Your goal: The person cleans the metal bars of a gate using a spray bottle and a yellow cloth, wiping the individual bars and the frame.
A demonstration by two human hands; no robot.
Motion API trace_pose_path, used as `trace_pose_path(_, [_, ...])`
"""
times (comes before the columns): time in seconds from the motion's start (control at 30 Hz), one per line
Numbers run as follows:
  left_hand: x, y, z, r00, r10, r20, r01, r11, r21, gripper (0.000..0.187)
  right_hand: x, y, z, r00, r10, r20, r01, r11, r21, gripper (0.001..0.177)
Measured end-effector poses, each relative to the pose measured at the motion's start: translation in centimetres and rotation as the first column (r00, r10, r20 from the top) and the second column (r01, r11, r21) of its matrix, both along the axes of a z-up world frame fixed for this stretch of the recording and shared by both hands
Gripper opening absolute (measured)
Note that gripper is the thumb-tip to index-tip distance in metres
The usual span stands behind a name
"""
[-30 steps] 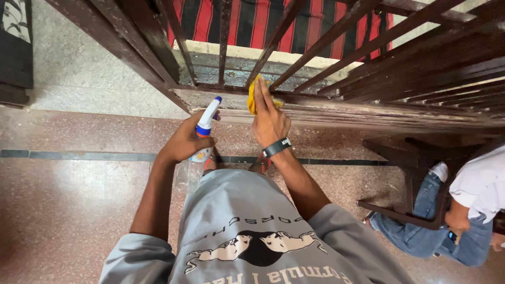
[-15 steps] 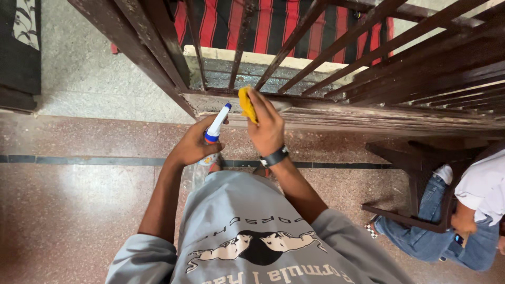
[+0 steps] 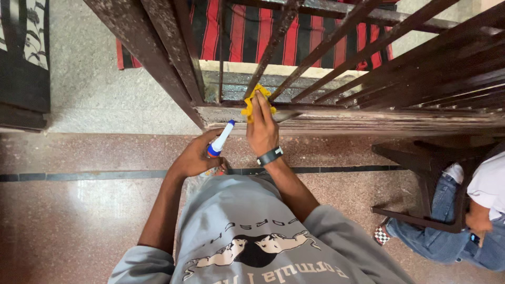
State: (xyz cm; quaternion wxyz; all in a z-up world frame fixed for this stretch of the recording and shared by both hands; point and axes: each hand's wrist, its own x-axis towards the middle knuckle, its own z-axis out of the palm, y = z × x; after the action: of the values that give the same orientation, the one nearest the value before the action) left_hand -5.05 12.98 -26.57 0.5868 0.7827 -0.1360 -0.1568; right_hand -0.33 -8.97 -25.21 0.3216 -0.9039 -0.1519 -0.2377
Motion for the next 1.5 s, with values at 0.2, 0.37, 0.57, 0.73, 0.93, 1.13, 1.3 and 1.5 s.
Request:
trace_pose_path(0.2, [1.3, 0.8, 0.4, 0.999, -0.036, 0.028, 0.036, 0.999, -0.004, 0.081, 2.2, 0.6, 0.2, 0.982, -0.02, -0.187, 0.012, 0.999, -0.047, 0.063])
trace_pose_path(0.37, [1.4, 0.4, 0.2, 0.995, -0.08, -0.05, 0.081, 0.997, 0.006, 0.081, 2.3, 0.1, -0.2, 0.962, -0.07, -0.262, 0.04, 0.992, -0.121, 0.065])
trace_pose_path(0.57, [0.6, 0.4, 0.8, 0.99, -0.035, -0.139, 0.036, 0.999, 0.003, 0.078, 0.1, -0.5, 1.0, 0.986, 0.03, -0.161, -0.047, 0.994, -0.103, 0.068])
trace_pose_path(0.73, [0.0, 0.9, 0.8, 0.999, -0.02, -0.051, 0.021, 1.0, 0.01, 0.081, 3.8, 0.3, 0.7, 0.915, -0.092, -0.392, 0.036, 0.988, -0.149, 0.067])
trace_pose_path(0.93, [-0.7, 2.2, 0.9, 0.998, 0.016, 0.055, -0.017, 1.0, 0.024, 0.081, 0.7, -0.6, 0.0, 0.981, -0.017, -0.191, 0.002, 0.997, -0.079, 0.058])
trace_pose_path(1.13, [-1.3, 3.0, 1.1, 1.0, 0.014, -0.008, -0.014, 1.0, 0.018, 0.08, -1.3, 3.6, 0.0, 0.986, 0.142, 0.093, -0.15, 0.984, 0.093, 0.057])
trace_pose_path(1.3, [-1.2, 3.5, 1.7, 0.999, 0.029, -0.025, -0.029, 1.0, 0.012, 0.081, 0.8, 5.8, 0.0, 0.989, 0.146, -0.034, -0.149, 0.981, -0.121, 0.06])
trace_pose_path(1.5, [-0.9, 3.7, 0.5, 0.999, 0.052, 0.002, -0.052, 0.999, 0.011, 0.082, 4.1, 5.3, -2.1, 0.975, 0.072, -0.209, -0.113, 0.975, -0.191, 0.057])
